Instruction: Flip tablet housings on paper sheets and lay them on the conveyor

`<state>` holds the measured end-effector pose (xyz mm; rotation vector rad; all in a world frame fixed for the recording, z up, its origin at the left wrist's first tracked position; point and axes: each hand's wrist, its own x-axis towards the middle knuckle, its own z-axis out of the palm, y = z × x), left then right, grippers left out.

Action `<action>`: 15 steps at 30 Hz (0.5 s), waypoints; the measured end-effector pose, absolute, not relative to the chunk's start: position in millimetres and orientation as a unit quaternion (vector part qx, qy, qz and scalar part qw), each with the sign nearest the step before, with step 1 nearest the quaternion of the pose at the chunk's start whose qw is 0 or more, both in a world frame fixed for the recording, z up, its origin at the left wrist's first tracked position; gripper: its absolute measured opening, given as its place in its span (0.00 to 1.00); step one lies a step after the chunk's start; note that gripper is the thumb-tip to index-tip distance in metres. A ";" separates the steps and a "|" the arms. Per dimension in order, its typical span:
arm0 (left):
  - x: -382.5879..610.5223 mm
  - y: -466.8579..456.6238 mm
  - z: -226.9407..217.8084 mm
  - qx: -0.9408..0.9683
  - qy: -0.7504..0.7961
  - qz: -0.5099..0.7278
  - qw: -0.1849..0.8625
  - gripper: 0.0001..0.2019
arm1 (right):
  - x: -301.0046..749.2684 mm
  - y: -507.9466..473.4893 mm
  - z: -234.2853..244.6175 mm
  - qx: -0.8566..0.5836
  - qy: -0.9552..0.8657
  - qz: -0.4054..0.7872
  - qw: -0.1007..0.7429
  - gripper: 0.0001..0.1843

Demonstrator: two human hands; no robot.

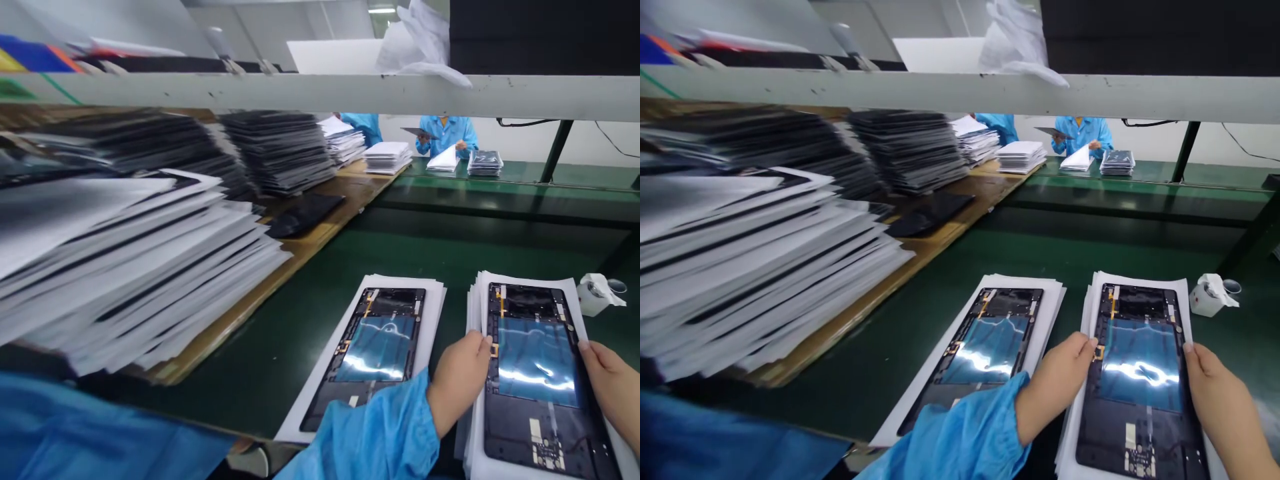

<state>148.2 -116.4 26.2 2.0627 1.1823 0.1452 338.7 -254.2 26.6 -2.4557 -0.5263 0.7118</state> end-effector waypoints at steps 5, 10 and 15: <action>138.0 -124.6 43.9 0.795 0.456 0.139 0.376 0.16 | 312.5 -258.1 48.5 -0.914 -0.195 0.197 0.297 0.21; 140.3 -125.9 50.8 0.607 0.509 0.271 0.546 0.16 | 283.2 -269.8 49.8 -0.881 -0.195 0.143 0.407 0.24; 141.3 -110.1 35.0 0.436 0.482 0.338 0.681 0.13 | 267.1 -270.5 48.6 -0.823 -0.153 0.244 0.489 0.26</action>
